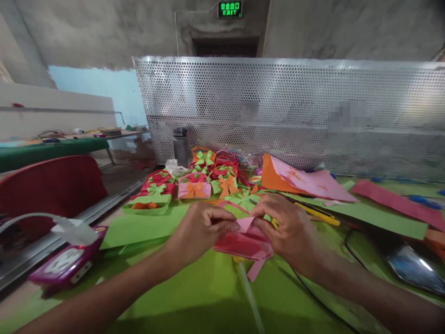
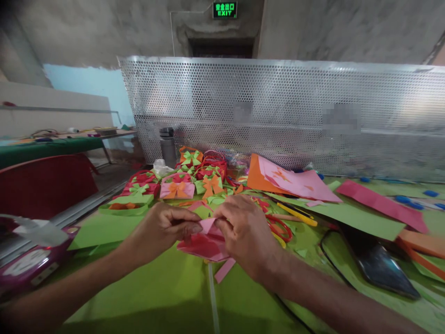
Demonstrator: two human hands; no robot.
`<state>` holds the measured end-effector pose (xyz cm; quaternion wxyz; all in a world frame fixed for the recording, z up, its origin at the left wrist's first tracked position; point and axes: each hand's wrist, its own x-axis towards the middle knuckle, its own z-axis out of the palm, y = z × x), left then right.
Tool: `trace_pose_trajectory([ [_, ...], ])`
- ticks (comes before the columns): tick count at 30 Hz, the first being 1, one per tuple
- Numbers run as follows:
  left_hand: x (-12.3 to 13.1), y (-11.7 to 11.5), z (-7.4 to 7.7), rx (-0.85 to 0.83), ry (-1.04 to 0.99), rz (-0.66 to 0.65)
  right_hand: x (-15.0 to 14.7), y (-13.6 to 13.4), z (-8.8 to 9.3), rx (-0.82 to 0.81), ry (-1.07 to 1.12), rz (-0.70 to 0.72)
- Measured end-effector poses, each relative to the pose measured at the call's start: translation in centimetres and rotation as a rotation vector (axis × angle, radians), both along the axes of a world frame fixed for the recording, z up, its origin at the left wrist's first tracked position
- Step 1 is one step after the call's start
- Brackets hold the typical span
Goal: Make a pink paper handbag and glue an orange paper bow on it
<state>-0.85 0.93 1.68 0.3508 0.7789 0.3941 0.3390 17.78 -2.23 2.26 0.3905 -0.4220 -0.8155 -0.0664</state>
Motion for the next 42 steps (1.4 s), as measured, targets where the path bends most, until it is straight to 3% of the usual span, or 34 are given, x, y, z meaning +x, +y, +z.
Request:
trace_pose_trajectory([
  [7,0.2,-0.5,0.2,0.004,0.028,0.019,-0.2,-0.3,-0.1,0.034,0.042,0.048],
  [14,0.3,-0.6,0.3,-0.026,0.027,0.042,0.1,-0.4,0.5,-0.108,0.045,0.024],
  [20,0.3,-0.4,0.7,-0.141,-0.019,0.040,0.6,-0.3,0.7,-0.306,0.234,0.040],
  [26,0.2,-0.3,0.7,-0.149,-0.026,0.027,0.6,-0.4,0.9,-0.310,0.252,0.038],
  [31,0.3,-0.5,0.5,0.033,0.027,0.035,0.0,-0.5,0.8,-0.217,0.133,0.007],
  [38,0.2,-1.0,0.0,0.588,0.209,0.035,-0.4,-0.4,0.2,-0.147,0.039,-0.027],
  [42,0.1,-1.2,-0.5,0.695,0.247,0.034,-0.3,-0.3,0.0,-0.121,0.001,-0.027],
])
